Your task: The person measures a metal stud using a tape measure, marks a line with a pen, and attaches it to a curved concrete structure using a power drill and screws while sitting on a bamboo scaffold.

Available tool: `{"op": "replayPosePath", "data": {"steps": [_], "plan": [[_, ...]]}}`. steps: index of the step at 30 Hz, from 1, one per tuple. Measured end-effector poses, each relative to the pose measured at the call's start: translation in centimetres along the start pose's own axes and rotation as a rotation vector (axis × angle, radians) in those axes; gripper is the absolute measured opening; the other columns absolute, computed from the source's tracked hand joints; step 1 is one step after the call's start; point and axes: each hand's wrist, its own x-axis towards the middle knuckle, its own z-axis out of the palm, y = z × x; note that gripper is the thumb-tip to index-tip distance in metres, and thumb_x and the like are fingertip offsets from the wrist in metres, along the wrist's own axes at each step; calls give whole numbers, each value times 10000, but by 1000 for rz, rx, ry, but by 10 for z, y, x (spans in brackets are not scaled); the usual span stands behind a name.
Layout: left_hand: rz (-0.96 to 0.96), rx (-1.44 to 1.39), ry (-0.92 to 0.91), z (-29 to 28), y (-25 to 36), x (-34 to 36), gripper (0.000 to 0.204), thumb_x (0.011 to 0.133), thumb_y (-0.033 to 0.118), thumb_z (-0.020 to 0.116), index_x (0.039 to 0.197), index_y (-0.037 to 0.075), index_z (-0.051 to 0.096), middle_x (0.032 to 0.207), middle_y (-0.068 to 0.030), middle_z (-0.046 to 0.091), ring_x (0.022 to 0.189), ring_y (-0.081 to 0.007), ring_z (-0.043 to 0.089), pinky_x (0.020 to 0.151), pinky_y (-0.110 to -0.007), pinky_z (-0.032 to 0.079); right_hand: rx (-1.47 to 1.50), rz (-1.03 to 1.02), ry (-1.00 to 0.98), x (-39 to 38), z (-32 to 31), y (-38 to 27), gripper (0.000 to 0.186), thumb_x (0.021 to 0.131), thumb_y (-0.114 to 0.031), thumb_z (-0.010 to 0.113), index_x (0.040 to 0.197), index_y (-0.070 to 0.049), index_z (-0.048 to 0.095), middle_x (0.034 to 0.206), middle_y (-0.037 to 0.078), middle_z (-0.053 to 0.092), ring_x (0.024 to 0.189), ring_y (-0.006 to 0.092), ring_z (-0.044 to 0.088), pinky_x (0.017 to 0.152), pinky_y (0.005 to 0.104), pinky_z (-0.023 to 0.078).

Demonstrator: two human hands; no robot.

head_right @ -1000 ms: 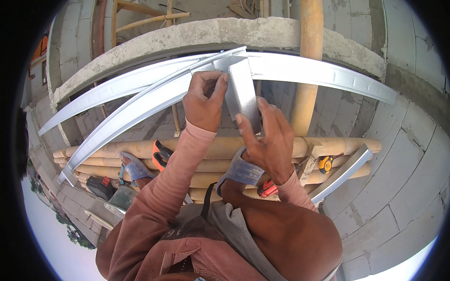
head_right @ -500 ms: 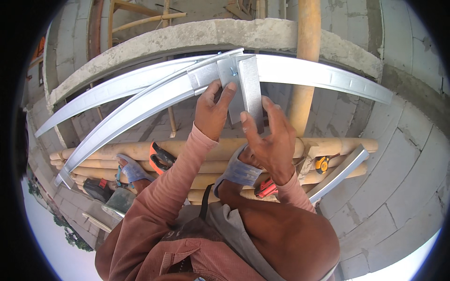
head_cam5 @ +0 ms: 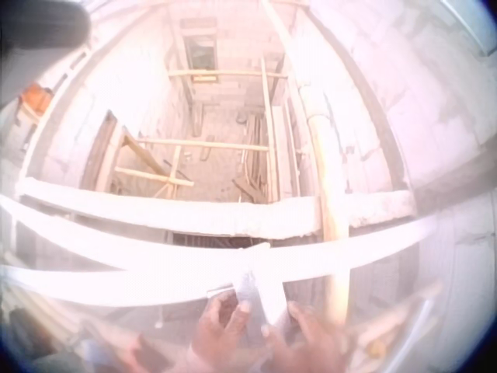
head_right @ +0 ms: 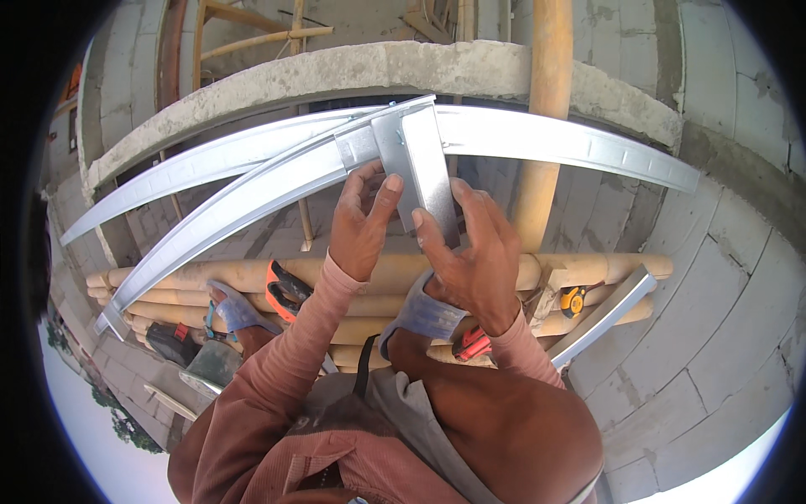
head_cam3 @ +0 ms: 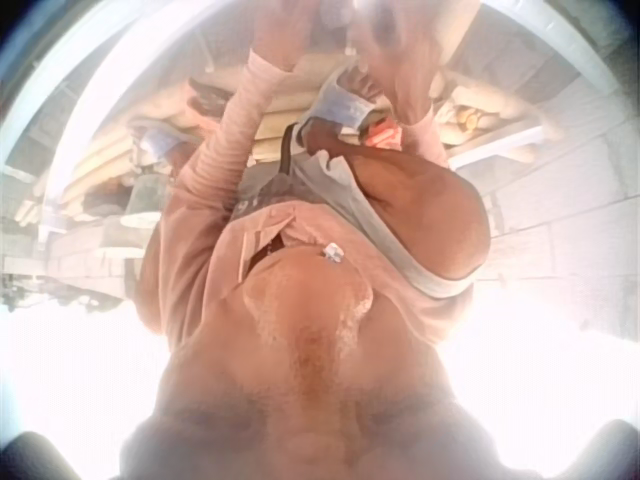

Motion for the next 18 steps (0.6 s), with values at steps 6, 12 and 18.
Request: {"op": "replayPosePath", "data": {"steps": [6, 12, 18], "plan": [[2, -270, -93, 3, -21, 8, 376, 1098, 274, 556, 1341, -13, 545, 1169, -76, 663, 1034, -108, 584, 910, -265, 477, 78, 93, -225, 4, -16, -25, 480, 892, -197, 815, 1275, 40, 648, 1063, 179, 705, 914, 235, 702, 825, 353, 558], [41, -181, -106, 0, -19, 19, 373, 1115, 250, 522, 1372, -21, 523, 1205, -80, 667, 1066, -110, 605, 944, -269, 492, 334, -557, 518, 29, -140, -32, 705, 1092, -505, 363, 1533, 45, 367, 1497, 277, 484, 1369, 431, 503, 1162, 595, 368], [23, -128, -92, -9, -24, 23, 394, 1098, 267, 562, 1363, -23, 528, 1184, -67, 667, 1045, -94, 593, 929, -252, 482, 586, -614, -495, 25, -202, -79, 817, 796, -307, 907, 1481, -454, 487, 1589, -201, 367, 1516, 178, 238, 1076, 396, 521]]}}
